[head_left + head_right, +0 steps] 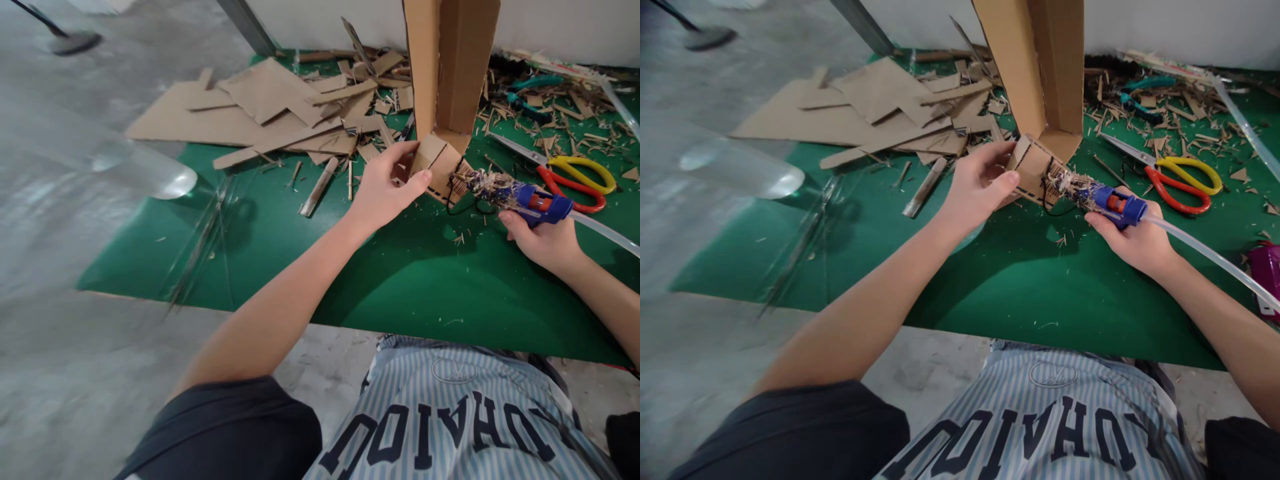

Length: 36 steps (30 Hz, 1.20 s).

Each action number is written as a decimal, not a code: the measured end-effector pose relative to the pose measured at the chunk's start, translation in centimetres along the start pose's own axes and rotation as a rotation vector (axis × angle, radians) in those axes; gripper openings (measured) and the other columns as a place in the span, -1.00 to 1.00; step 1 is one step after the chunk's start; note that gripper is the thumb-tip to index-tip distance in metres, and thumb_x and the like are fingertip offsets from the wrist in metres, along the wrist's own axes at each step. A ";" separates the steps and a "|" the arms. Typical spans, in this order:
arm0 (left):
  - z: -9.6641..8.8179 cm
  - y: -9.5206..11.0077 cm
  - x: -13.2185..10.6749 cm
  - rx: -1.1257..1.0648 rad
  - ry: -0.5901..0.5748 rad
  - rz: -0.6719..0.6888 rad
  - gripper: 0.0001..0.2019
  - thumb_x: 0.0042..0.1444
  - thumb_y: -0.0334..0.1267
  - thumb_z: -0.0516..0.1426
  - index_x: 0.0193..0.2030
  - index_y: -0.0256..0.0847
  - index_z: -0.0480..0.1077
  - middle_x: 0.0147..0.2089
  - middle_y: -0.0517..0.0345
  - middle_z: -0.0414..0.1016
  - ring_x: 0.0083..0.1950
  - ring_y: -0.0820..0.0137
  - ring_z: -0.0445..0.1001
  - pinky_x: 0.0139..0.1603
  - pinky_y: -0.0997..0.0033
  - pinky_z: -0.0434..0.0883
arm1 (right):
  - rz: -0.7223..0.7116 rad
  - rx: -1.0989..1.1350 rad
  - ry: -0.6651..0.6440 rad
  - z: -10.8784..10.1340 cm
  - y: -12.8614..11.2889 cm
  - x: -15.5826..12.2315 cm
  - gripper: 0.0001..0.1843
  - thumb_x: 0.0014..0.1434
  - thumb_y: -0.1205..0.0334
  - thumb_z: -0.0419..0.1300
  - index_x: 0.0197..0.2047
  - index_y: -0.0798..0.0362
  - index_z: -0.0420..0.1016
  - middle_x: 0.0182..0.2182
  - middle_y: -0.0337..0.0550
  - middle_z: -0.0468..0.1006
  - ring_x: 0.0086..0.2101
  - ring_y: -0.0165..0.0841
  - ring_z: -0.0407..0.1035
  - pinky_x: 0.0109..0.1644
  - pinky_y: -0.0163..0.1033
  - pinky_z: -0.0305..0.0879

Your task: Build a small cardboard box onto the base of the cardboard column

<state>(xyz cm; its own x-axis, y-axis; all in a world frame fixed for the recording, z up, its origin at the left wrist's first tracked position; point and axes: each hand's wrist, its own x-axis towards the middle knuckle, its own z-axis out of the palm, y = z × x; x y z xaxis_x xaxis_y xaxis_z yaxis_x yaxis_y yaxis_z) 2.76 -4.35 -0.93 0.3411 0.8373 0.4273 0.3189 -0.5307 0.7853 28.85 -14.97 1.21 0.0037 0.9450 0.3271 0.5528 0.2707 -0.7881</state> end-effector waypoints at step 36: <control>0.1 1.2 -0.2 -0.169 -0.109 -0.126 -0.28 0.13 0.45 0.11 0.07 -0.18 0.48 -0.21 0.01 0.55 -0.34 0.35 0.56 -0.40 0.35 0.53 | -0.007 0.025 0.128 0.2 1.7 -0.2 -0.51 0.17 -0.23 0.31 -0.49 -0.04 0.32 -0.66 -0.22 0.39 -0.64 -0.35 0.34 -0.52 -0.18 0.36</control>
<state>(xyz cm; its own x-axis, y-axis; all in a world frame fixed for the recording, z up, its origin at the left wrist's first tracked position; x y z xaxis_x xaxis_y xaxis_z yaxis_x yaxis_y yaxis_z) 3.17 -5.20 -0.16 0.4041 0.8717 0.2773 0.2154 -0.3853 0.8973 29.62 -14.64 -0.26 0.1074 0.9121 0.3957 0.5322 0.2835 -0.7978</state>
